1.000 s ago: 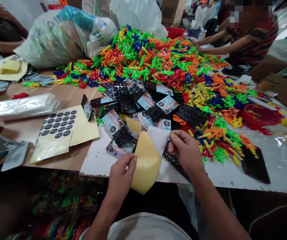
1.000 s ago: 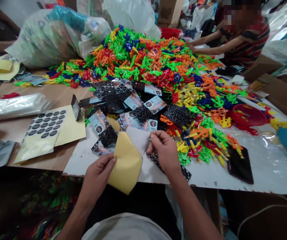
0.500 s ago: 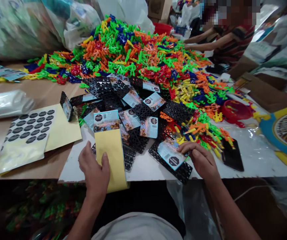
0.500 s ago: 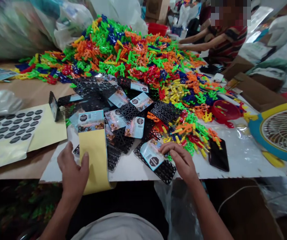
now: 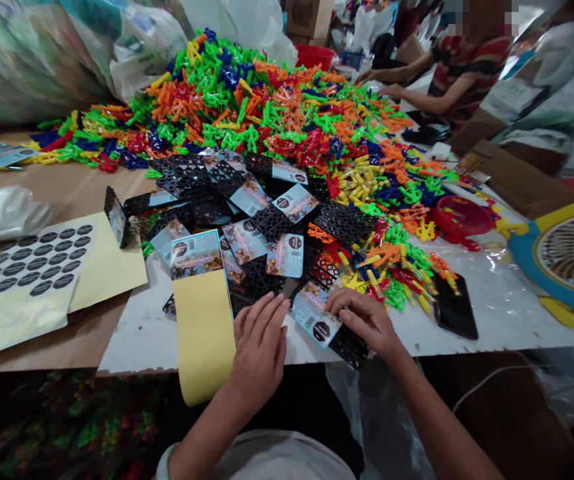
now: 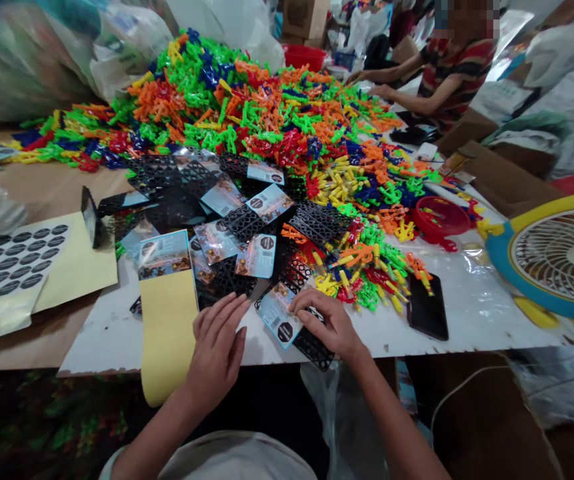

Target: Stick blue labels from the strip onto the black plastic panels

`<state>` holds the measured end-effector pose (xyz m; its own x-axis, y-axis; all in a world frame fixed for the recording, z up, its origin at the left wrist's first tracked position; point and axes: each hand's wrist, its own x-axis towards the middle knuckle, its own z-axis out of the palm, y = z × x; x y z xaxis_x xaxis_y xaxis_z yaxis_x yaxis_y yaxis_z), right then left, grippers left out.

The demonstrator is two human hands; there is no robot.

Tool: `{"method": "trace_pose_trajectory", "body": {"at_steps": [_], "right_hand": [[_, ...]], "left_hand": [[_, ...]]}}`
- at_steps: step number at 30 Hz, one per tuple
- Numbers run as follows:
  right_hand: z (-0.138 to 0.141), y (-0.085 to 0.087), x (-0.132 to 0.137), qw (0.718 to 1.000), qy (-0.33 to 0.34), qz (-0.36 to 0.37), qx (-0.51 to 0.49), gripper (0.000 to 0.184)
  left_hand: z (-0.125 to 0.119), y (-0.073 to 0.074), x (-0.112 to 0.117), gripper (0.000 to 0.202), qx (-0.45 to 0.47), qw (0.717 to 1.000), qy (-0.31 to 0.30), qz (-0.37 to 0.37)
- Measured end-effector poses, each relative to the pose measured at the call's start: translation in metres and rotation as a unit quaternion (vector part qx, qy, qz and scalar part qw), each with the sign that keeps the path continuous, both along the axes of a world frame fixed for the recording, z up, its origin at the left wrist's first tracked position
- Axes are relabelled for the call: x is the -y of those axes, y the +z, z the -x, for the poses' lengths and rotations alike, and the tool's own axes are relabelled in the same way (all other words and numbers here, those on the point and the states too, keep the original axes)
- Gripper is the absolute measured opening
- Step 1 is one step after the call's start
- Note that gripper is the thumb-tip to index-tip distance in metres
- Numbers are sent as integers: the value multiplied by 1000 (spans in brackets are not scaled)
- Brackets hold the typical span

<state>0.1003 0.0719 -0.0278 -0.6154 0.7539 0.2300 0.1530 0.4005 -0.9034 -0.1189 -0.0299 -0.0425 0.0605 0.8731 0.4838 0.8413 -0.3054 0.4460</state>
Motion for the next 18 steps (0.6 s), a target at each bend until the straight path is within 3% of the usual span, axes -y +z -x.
{"method": "trace_pose_trajectory", "body": {"at_steps": [9,18], "right_hand": [[-1,-12,-9,1000,25,10,-10,16],[-3,-14,-9,1000,3,6,12,19]], "left_hand": [[-19,-9,-11,48,-52,990,-135,8],[-28,-24,-20,45,-80,988,-128,39]]}}
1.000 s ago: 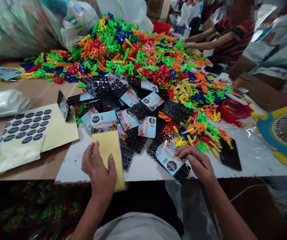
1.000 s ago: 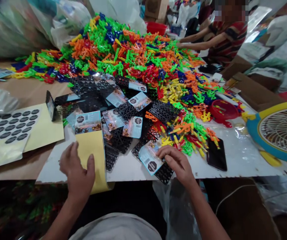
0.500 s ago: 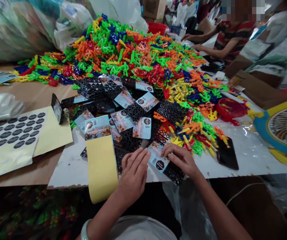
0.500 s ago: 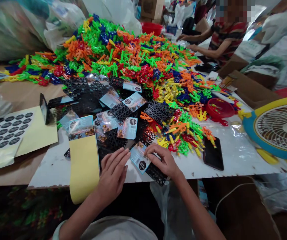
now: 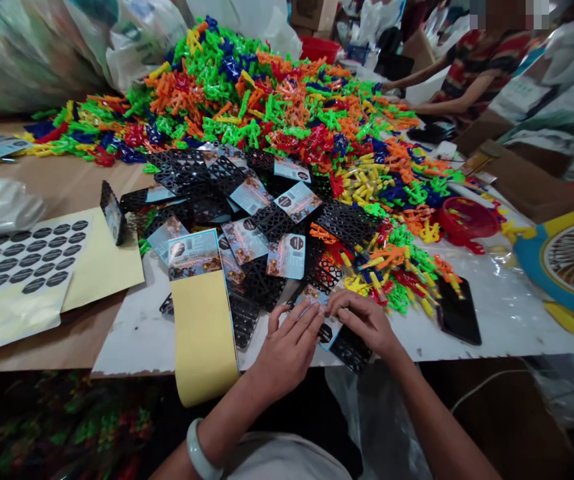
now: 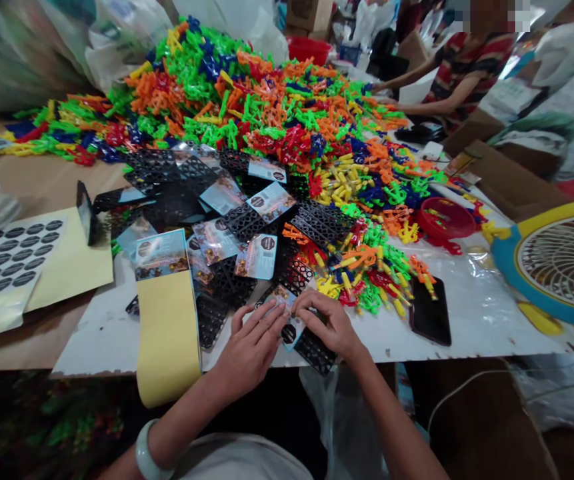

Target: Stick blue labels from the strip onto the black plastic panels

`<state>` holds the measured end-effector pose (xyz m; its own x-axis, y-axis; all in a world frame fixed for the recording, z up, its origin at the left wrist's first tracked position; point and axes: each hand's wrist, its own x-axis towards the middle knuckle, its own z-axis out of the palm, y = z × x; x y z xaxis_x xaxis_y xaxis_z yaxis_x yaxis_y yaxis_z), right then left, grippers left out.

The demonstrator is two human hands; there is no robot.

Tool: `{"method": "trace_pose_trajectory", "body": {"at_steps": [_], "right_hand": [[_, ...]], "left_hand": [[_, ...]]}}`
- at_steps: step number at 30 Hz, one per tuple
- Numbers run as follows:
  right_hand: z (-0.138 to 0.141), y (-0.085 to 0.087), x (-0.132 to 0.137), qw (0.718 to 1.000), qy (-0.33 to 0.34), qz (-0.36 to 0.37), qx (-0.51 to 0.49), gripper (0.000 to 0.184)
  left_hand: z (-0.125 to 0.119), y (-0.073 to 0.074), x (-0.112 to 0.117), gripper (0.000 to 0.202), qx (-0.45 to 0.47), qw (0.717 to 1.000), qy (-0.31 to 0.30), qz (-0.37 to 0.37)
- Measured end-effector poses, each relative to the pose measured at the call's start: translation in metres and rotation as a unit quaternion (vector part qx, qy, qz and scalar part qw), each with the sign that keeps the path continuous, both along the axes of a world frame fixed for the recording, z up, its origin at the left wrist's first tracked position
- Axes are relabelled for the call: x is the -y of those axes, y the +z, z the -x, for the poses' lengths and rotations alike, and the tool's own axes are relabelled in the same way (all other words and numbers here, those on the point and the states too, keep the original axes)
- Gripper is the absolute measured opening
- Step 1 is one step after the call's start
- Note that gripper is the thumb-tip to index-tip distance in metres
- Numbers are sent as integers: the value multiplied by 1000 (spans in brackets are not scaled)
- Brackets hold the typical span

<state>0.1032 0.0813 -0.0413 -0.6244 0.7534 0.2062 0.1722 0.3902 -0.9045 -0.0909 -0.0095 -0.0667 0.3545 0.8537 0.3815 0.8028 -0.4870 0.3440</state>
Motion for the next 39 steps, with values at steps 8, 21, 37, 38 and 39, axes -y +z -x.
{"method": "trace_pose_trajectory", "body": {"at_steps": [8,21,37,38,39], "right_hand": [[4,2,0,994,-8,-52,99,13],[-20,7,27,900,-42,-280,331,41],[-7,-9,79,919,-173,-247,252,60],[-4,-4,84,923,-180,-236,243,60],[-1,1,88,927,-183,-227,235,59]], "left_hand": [[-4,-9,-2,46,-6,999,28,44],[-8,-15,-2,53,-46,998,17,34],[4,-6,22,36,77,983,166,8],[6,2,23,34,106,978,179,28],[7,9,23,34,133,971,189,57]]}}
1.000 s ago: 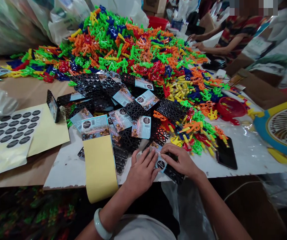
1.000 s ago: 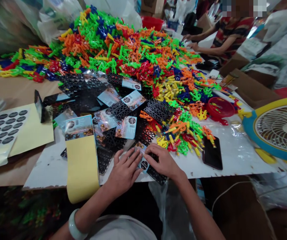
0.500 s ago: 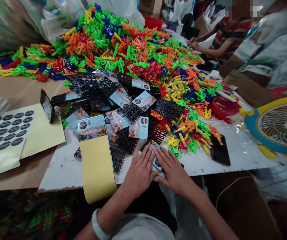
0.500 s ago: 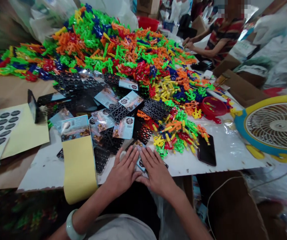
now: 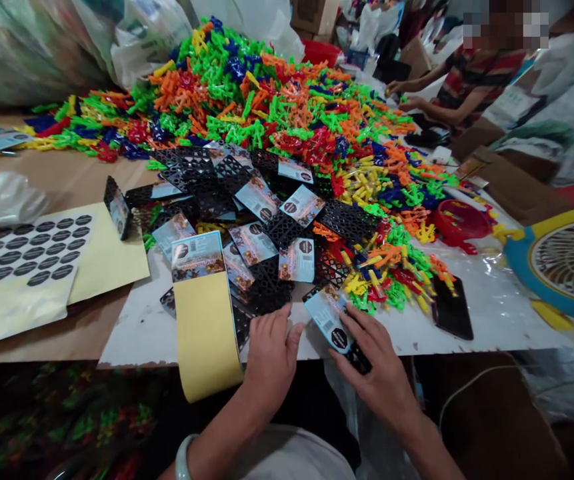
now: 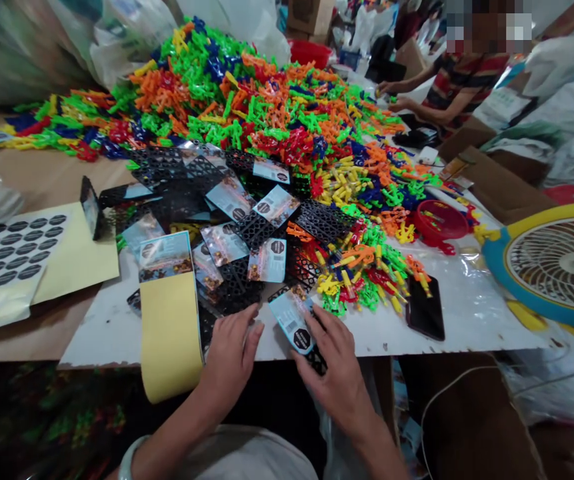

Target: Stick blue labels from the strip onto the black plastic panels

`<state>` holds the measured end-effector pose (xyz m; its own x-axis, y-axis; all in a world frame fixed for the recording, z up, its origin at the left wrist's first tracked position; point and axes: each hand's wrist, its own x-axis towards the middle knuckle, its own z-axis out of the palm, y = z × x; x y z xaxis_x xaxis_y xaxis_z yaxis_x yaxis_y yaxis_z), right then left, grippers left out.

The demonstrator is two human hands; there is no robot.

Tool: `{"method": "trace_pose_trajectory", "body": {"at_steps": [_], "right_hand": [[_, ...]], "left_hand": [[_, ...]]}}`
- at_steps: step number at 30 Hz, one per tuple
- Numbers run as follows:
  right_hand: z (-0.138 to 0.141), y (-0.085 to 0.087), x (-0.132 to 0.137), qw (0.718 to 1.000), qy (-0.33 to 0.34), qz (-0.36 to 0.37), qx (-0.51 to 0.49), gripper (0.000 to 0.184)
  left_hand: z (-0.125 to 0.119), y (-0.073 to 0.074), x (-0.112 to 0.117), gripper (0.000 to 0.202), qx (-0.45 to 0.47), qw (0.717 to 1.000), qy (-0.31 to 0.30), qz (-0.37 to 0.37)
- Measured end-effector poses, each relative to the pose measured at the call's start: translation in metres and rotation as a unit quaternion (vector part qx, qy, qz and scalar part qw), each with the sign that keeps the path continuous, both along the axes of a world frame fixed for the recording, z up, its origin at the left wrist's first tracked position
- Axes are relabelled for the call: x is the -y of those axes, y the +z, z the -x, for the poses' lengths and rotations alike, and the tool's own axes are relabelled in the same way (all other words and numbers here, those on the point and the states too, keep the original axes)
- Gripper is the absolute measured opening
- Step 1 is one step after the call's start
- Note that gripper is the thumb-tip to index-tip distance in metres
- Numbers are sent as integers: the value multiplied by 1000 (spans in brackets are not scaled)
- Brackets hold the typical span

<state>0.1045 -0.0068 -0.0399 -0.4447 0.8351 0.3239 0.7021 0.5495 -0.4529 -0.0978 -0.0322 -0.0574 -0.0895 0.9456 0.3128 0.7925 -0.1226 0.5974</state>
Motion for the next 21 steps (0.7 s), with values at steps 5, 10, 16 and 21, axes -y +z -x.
{"method": "trace_pose_trajectory", "body": {"at_steps": [5,10,16,21], "right_hand": [[19,8,11,999,44,-3,-11,62],[35,-2,10,986,88,-65,129,58],[34,-7,10,974,130,-108,149,55],[30,-2,5,980,166,-79,74,57]], "left_hand": [[-1,25,-11,43,264,945,-20,191],[4,28,-22,40,652,707,28,272],[8,31,-24,38,704,652,98,264],[9,36,-22,40,703,660,71,254]]}}
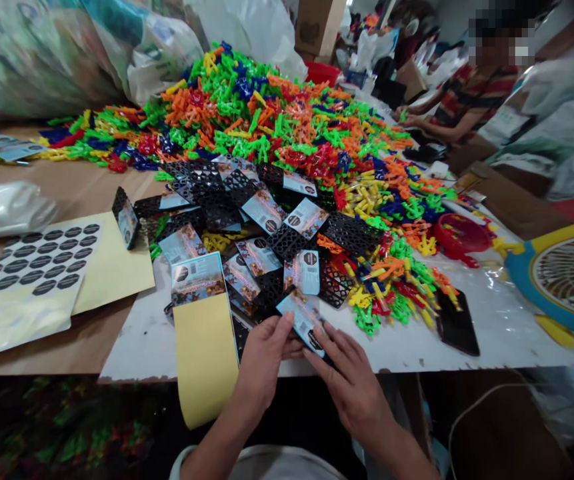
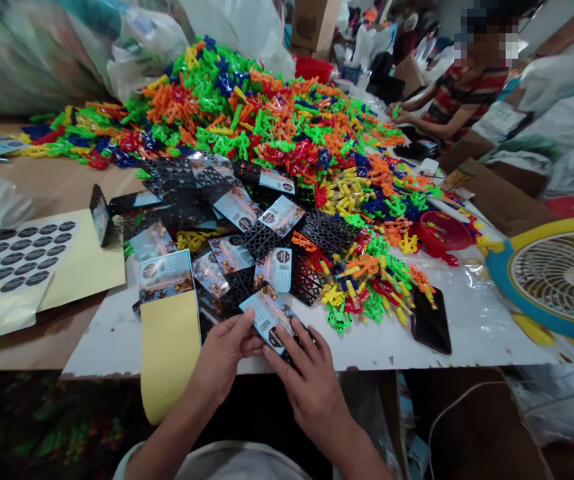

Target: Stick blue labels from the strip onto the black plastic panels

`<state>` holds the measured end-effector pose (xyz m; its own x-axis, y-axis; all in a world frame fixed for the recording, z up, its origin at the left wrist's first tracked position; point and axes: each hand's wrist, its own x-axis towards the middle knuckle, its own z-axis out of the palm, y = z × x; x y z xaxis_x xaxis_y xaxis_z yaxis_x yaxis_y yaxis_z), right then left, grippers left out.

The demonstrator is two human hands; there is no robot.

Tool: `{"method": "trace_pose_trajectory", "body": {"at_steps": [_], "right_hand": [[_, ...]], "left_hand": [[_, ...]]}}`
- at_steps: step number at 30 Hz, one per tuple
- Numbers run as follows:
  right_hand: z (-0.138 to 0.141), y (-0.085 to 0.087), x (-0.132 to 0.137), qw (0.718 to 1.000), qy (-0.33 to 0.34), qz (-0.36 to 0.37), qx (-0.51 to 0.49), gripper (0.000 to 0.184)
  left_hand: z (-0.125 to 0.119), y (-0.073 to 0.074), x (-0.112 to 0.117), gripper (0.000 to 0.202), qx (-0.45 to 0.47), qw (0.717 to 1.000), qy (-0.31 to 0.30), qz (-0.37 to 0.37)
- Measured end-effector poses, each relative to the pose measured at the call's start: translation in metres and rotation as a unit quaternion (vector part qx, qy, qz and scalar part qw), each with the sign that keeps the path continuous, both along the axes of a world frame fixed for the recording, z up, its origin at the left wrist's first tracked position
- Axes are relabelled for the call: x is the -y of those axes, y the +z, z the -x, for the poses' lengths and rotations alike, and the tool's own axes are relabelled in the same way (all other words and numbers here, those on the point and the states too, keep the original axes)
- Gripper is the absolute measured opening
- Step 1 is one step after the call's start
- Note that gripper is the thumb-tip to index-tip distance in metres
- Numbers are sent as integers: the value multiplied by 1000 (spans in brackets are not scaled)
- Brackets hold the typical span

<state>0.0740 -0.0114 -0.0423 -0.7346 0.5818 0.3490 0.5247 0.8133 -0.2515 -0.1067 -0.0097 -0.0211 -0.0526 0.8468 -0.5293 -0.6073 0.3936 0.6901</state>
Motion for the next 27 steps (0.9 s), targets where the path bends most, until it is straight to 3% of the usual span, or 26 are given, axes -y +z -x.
{"method": "trace_pose_trajectory", "body": {"at_steps": [6,10,12,15,17,19,22,24,27], "right_hand": [[12,14,1,983,47,133,-113,65],[36,37,-32,978,25,155,-136,62],[54,51,-63,973,1,141,-180,52],[77,65,-119,939,-57,138,-310,54],[78,64,-154,934,-100,110,-325,62],[63,54,-182,955,-192,42,-224,73],[24,28,-206,950,-309,4,31,80],[-1,12,-213,936,-323,12,136,70],[-23,5,-215,939,-302,-56,155,52]], "left_hand": [[21,16,3,34,-166,985,-14,-55],[43,26,8,32,-310,948,7,-72],[57,24,15,32,-415,904,55,-84],[83,10,29,42,-596,786,146,-75],[103,-6,39,57,-679,716,159,-31],[119,-22,47,69,-722,679,127,33],[129,-40,56,72,-736,666,66,106],[128,-44,57,69,-726,675,47,119],[127,-43,53,64,-703,697,61,125]]}}
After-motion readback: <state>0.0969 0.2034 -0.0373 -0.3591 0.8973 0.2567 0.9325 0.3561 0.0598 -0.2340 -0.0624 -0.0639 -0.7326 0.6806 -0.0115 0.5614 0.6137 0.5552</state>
